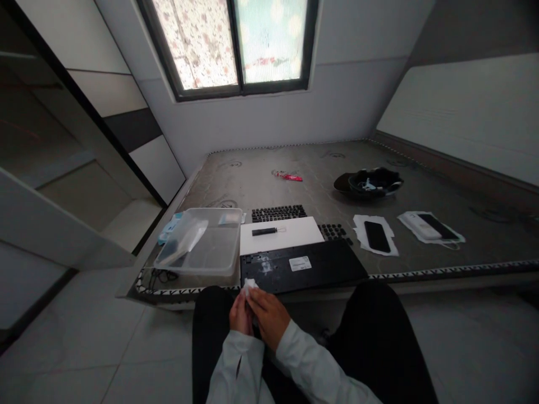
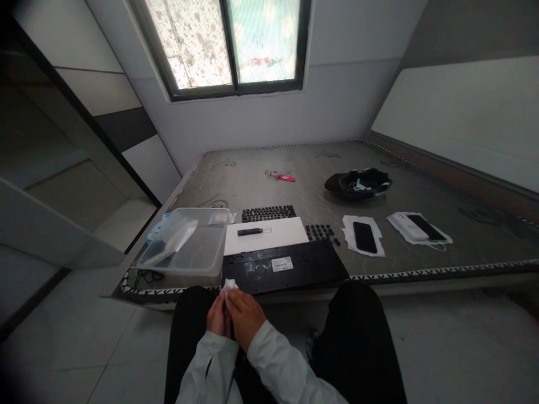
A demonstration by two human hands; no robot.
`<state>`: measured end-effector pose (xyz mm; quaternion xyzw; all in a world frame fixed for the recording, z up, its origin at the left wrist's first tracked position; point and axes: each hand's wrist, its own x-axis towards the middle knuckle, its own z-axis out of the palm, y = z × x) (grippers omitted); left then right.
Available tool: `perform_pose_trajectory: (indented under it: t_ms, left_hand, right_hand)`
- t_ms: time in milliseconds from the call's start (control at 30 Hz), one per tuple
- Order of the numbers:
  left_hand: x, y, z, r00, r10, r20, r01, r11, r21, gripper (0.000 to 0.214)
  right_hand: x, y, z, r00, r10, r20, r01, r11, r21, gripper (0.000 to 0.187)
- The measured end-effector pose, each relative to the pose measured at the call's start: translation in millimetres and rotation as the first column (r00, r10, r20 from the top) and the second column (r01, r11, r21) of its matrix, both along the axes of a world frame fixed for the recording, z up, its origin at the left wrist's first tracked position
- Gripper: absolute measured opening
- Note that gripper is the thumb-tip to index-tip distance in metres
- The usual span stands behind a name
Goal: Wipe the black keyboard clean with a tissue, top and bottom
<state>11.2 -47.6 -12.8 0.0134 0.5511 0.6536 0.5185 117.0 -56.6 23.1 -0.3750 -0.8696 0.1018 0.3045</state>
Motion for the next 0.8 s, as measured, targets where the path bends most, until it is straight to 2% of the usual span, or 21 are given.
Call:
perform_pose_trajectory:
  t_ms: [167, 333, 433, 600, 800]
  left_hand:
    - [1.3, -1.0, 9.8, 0.998, -0.002, 0.057, 0.005, 0.998, -0.059, 0.025]
    - [0.9, -0.2, 7.9, 0.984, 0.009, 0.175, -0.008, 1.000, -0.010, 0.020]
    - [0.0, 0.4, 3.1, 0.986, 0.024, 0.163, -0.024, 1.000, -0.002, 0.019]
    - [-3.3, 1.8, -2.9, 0.989, -0.011, 0.148, 0.016, 0.999, -0.032, 0.018]
    - [-1.8, 1.6, 5.8, 0.993, 0.038, 0.111, -0.028, 0.996, -0.087, 0.011]
  right_hand:
    - [-5.7, 6.0, -4.5, 0.997, -0.078, 0.000, 0.078, 0.996, 0.048, 0.039]
    - [-14.6, 8.1, -4.7, 0.999, -0.029, 0.041, 0.030, 1.000, -0.008, 0.033]
    - [-14.8, 10.6, -2.0, 0.997, -0.071, 0.037, 0.073, 0.996, -0.045, 0.037]
    - [-6.5, 14.7, -4.0, 0.991, -0.121, 0.063, 0.123, 0.992, -0.017, 0.043]
    - [8.8, 17.0, -2.3, 0.986, -0.145, 0.079, 0.148, 0.988, -0.031, 0.047]
